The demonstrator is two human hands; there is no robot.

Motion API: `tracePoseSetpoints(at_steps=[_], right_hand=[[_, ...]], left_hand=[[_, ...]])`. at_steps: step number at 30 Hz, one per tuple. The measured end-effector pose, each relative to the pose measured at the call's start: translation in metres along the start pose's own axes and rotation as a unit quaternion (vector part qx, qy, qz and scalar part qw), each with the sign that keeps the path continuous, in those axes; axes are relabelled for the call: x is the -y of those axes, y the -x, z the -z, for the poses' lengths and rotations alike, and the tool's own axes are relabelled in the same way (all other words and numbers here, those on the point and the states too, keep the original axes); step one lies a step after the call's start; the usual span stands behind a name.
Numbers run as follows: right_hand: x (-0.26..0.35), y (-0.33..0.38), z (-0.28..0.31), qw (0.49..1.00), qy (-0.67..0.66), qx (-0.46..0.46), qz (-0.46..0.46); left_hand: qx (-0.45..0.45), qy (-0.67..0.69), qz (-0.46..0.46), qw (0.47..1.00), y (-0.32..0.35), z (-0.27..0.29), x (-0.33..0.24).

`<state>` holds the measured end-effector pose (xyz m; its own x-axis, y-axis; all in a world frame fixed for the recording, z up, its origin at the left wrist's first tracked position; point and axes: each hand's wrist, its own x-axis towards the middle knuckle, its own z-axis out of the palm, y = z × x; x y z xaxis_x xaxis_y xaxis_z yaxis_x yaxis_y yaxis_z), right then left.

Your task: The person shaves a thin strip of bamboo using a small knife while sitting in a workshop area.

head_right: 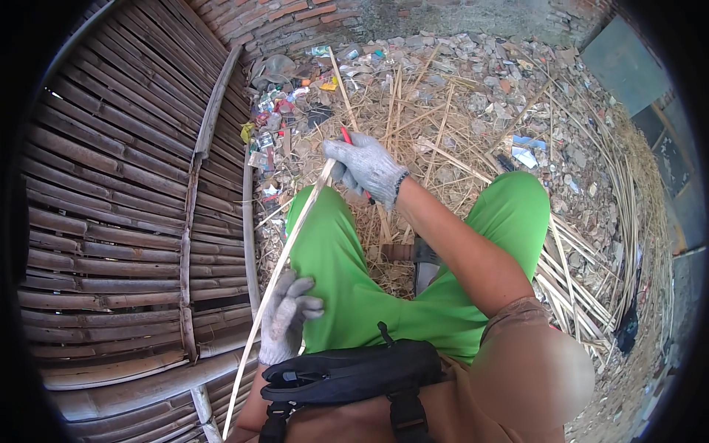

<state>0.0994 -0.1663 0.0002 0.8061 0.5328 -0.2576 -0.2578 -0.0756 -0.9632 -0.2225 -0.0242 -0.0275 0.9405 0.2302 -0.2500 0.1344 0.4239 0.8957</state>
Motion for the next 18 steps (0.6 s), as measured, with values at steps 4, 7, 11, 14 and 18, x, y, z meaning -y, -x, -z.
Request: tracePoseSetpoints(at_steps=[4,7,11,14,18], right_hand=[[0.018,0.002,-0.005,1.000,-0.014,0.019,0.018],[0.030,0.002,0.001,0.997,-0.040,0.028,0.055],[0.035,0.003,0.007,0.998,-0.025,0.016,0.054],[0.020,0.009,-0.004,0.995,-0.096,0.020,0.026],[-0.023,0.023,-0.026,0.977,-0.103,0.180,-0.042]], left_hand=[[-0.018,0.192,-0.114,0.975,-0.023,-0.003,0.022],[0.001,0.260,-0.153,0.953,-0.036,-0.012,0.010],[-0.050,0.253,-0.227,0.939,-0.041,-0.017,-0.001],[-0.119,0.101,-0.348,0.924,-0.042,-0.024,-0.019],[-0.178,0.061,-0.443,0.876,-0.039,-0.021,-0.042]])
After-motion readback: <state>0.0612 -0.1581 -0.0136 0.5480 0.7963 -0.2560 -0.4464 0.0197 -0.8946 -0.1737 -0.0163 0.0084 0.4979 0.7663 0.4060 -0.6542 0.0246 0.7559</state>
